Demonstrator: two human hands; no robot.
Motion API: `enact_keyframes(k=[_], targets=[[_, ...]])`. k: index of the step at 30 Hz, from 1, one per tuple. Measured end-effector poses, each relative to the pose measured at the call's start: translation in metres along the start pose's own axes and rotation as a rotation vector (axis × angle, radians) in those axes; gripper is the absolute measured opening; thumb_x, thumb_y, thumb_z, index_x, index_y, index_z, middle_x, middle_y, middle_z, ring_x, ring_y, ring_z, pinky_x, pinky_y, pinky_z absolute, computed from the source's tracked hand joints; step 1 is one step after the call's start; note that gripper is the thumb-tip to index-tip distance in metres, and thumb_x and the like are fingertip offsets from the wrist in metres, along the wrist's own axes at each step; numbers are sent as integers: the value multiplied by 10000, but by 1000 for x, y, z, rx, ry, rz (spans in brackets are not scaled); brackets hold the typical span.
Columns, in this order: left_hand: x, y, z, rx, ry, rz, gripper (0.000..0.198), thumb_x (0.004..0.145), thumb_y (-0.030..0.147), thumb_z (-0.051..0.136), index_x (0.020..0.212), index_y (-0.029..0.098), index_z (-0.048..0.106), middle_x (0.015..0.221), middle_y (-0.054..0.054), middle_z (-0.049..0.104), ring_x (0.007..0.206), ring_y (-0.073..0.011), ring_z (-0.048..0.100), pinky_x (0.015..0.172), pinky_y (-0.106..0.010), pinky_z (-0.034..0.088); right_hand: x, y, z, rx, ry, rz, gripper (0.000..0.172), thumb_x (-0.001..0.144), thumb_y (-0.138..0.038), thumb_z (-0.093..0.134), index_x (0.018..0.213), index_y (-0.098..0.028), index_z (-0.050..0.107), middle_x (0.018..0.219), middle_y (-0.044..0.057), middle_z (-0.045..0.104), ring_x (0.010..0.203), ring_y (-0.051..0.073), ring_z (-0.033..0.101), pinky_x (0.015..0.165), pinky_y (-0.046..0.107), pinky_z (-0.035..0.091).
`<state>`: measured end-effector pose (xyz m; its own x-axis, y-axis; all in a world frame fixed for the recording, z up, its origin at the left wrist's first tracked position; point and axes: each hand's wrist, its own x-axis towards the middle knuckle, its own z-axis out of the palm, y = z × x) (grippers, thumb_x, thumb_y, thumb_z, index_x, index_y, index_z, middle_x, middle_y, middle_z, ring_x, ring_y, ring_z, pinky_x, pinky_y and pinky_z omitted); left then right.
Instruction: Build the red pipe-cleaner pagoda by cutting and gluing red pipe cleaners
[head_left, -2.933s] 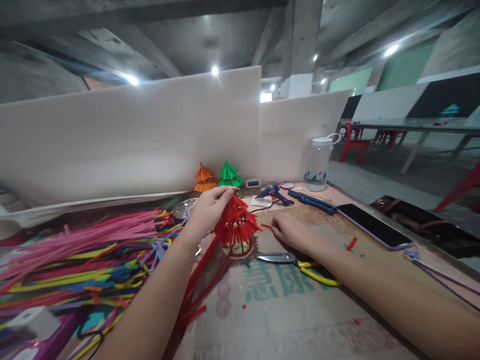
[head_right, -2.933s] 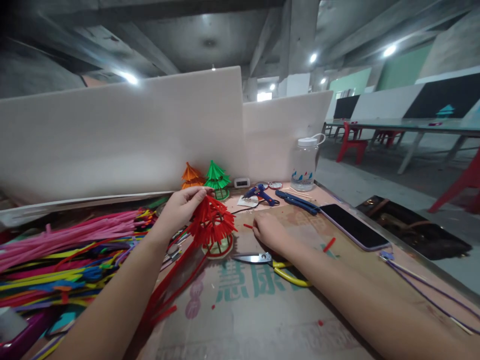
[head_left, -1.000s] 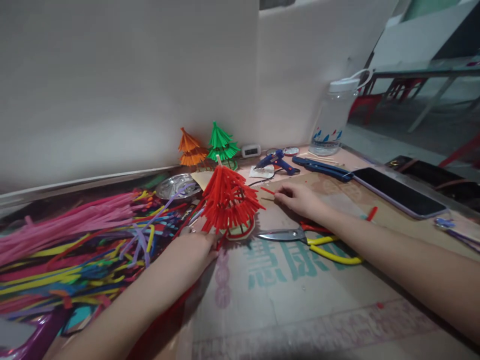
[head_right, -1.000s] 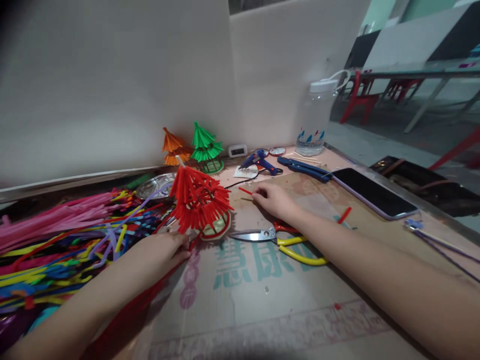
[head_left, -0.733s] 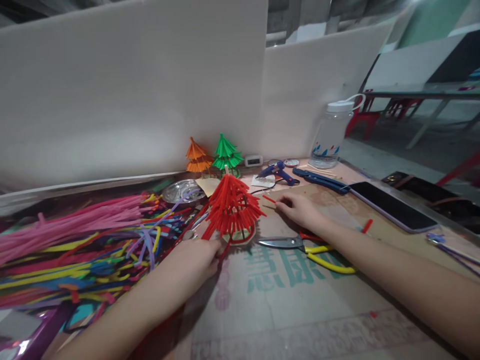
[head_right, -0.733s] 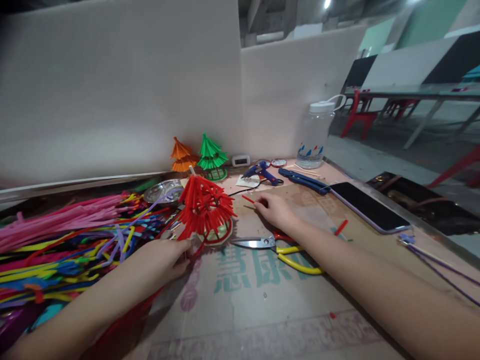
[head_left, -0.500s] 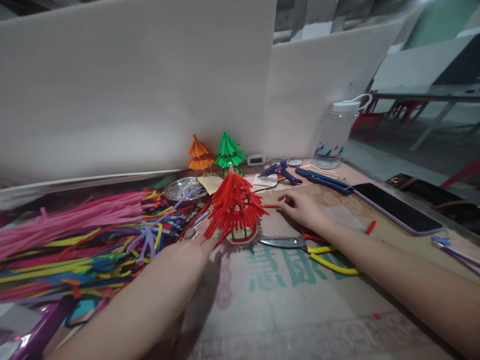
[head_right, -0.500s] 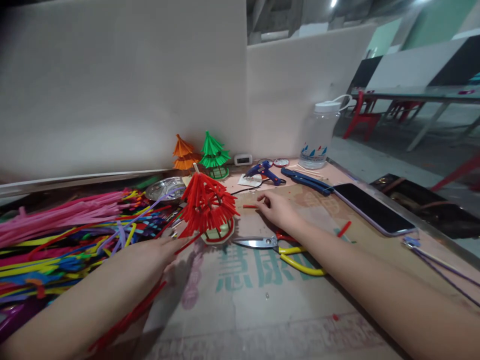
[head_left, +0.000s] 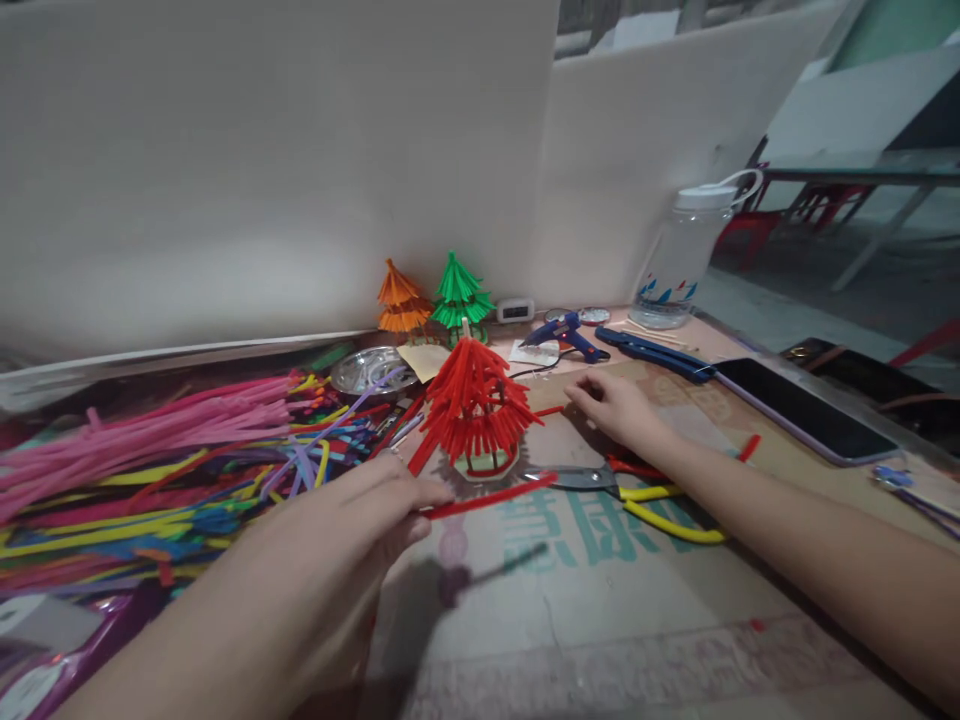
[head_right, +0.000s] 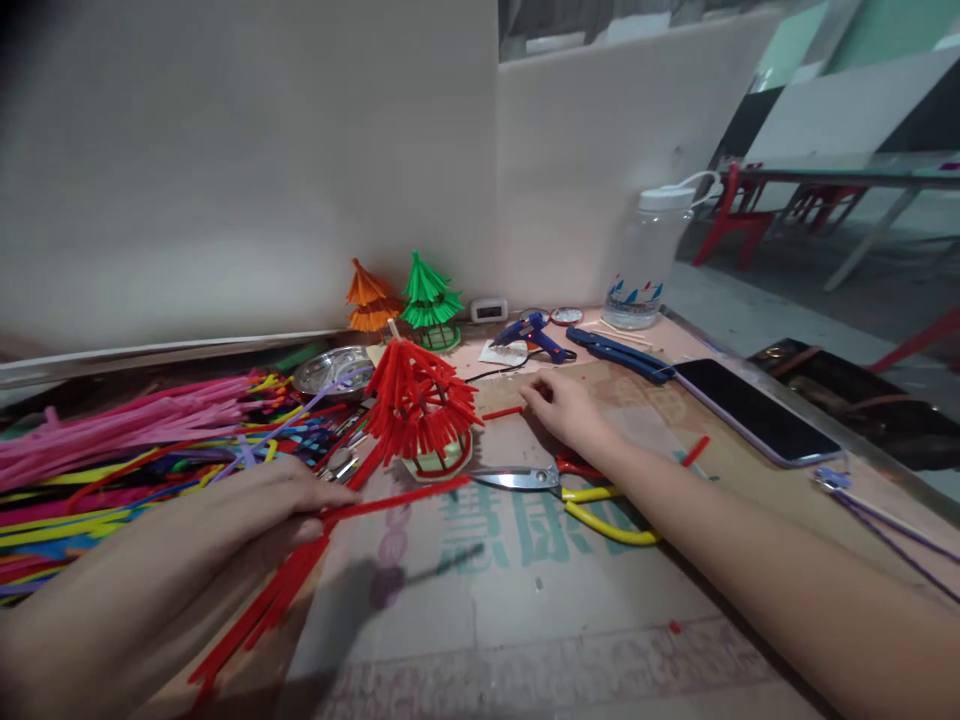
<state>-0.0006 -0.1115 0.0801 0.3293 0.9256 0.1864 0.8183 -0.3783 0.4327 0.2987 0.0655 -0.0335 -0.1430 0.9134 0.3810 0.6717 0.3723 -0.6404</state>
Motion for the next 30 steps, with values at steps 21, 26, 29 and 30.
enact_keyframes(k=[21,26,29,30], targets=[[44,62,43,-224,-55,213,283,1037,317,440,879,208,648,779,-1,681,648,-127,588,575,-245,378,-78,-126,-77,918,-37,-260,253,950,-517,636,884,-292,732,776,16,665,664,149,625,617,288,565],[42,51,32,-137,-45,205,313,1038,330,430,833,218,639,774,2,689,657,-134,598,600,-244,386,-71,-135,-110,996,241,-188,150,931,-462,687,864,-336,731,652,3,544,598,157,547,494,272,464],[43,46,30,-72,-33,167,351,1031,348,404,790,224,626,719,-3,675,601,-146,583,572,-254,378,-69,-136,-117,926,343,-150,167,982,-429,601,880,-374,721,684,38,516,632,205,517,503,329,444],[43,45,30,-58,-28,159,362,1030,359,396,781,225,622,708,-4,674,586,-148,578,563,-257,374,-68,-136,-117,900,359,-132,170,983,-442,593,880,-381,714,692,45,506,644,216,515,508,342,440]])
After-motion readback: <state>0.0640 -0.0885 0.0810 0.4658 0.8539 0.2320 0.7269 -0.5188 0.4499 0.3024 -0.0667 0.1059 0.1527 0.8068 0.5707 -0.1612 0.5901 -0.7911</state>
